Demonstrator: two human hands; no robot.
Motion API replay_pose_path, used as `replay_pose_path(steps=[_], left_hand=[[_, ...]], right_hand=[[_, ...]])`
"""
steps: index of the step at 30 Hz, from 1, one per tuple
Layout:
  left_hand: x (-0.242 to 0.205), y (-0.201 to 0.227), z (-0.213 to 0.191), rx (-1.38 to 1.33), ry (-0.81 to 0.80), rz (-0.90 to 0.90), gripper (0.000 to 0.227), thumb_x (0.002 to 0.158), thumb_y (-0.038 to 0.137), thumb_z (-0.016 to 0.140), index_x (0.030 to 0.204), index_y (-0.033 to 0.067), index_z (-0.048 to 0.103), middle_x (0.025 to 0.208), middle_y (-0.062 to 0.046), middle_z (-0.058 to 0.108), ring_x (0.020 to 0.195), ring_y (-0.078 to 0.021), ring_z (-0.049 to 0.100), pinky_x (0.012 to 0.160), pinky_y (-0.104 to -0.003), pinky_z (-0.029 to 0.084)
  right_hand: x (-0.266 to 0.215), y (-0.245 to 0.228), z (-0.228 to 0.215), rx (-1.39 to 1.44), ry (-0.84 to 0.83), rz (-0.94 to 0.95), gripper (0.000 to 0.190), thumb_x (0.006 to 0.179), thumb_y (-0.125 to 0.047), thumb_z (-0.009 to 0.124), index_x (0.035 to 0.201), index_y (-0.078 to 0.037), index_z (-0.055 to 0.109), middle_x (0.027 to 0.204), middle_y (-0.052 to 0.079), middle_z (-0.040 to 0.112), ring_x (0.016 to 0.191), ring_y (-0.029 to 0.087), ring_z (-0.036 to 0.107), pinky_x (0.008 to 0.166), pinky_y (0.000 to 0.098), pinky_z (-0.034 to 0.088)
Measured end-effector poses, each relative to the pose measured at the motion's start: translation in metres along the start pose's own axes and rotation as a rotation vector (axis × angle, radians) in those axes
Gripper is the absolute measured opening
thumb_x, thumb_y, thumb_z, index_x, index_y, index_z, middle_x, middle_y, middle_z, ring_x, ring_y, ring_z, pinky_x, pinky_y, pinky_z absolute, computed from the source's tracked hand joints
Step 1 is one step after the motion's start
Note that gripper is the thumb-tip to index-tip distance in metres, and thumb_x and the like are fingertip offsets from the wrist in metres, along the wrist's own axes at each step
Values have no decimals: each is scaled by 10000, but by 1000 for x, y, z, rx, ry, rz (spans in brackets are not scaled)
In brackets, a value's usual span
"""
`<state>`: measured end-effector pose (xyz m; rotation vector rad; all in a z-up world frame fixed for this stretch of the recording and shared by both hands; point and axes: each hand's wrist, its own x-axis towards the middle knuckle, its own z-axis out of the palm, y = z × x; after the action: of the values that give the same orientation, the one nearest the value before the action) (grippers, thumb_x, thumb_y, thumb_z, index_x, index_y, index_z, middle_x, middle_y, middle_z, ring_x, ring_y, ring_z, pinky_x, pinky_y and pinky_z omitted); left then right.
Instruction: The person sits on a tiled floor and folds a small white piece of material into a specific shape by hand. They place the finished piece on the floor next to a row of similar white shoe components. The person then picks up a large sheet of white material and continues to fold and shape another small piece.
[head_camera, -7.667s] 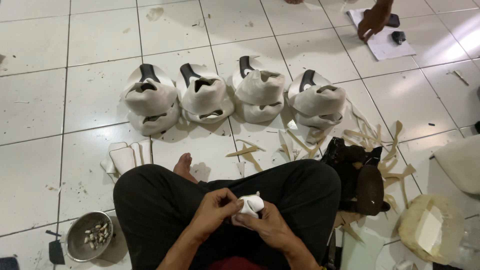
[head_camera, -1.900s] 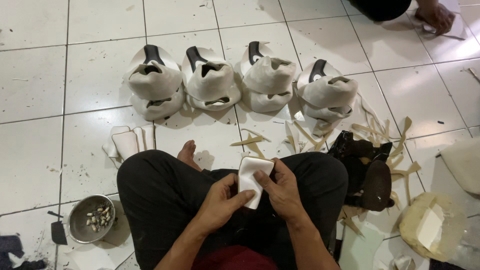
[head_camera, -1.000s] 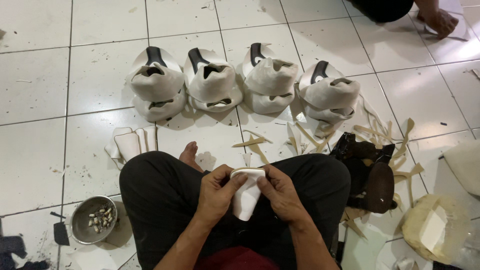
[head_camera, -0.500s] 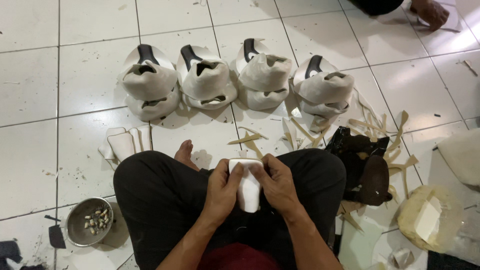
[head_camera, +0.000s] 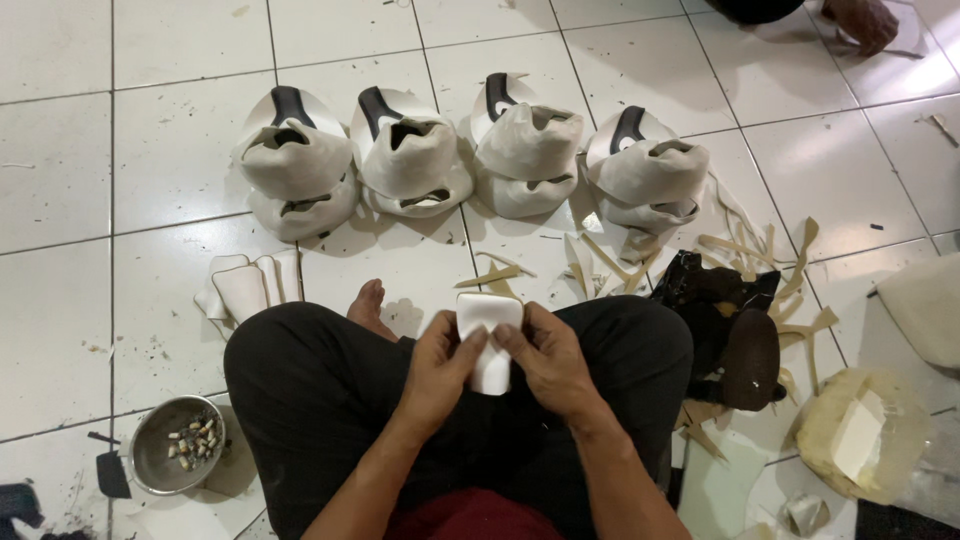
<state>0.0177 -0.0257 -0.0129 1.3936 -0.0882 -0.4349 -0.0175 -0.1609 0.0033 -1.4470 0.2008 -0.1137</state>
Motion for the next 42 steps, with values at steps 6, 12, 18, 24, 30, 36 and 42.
replay_pose_path(steps=[6, 12, 18, 24, 30, 36, 42], left_hand=[[-4, 18, -7, 154, -13, 16, 189, 846, 174, 635, 816, -5, 582, 604, -109, 599, 587, -149, 529, 507, -275, 426], [0, 8, -19, 174, 42, 19, 191, 837, 188, 649, 790, 11, 595, 569, -91, 593, 557, -139, 511, 492, -272, 427], [2, -5, -14, 395, 106, -10, 175, 837, 273, 558, 798, 107, 517, 691, -59, 605, 657, -158, 532, 614, -314, 427], [9, -20, -18, 501, 198, 199, 99, 861, 178, 532, 843, 84, 505, 734, -84, 618, 646, -236, 600, 583, -357, 444], [18, 15, -45, 613, 70, 113, 261, 891, 307, 562, 795, 89, 456, 695, -107, 589, 646, -315, 590, 567, -402, 388], [33, 69, -116, 465, 262, 40, 227, 885, 313, 518, 757, 149, 428, 644, 14, 411, 614, -131, 376, 572, -333, 339], [66, 89, -216, 223, 567, -22, 420, 781, 172, 592, 1172, 79, 471, 1094, -130, 598, 938, -260, 603, 682, -338, 562]], right_hand=[[4, 0, -5, -101, -8, -13, 220, 864, -177, 660, 737, -9, 597, 573, 46, 531, 584, 124, 470, 571, 278, 419], [7, -9, 2, -48, -83, 26, 180, 894, -180, 603, 825, -14, 604, 658, 52, 574, 639, 124, 485, 591, 285, 447], [5, 50, -4, -10, -182, 203, 275, 813, -155, 658, 1038, -6, 609, 895, 45, 627, 814, 105, 530, 732, 251, 452], [16, 15, 17, -432, -50, 405, 302, 808, -266, 625, 1032, -64, 641, 868, 48, 690, 797, 108, 594, 672, 265, 473], [34, 31, 21, -261, -121, 420, 196, 843, -174, 621, 932, -1, 647, 609, 79, 564, 506, 136, 460, 462, 281, 382], [57, 47, 31, -471, -70, 593, 209, 904, -209, 536, 848, -20, 603, 752, 119, 615, 737, 204, 636, 735, 279, 436], [68, 63, 44, -408, -48, 593, 181, 893, -161, 571, 883, 14, 613, 726, 149, 596, 710, 231, 625, 729, 298, 443]])
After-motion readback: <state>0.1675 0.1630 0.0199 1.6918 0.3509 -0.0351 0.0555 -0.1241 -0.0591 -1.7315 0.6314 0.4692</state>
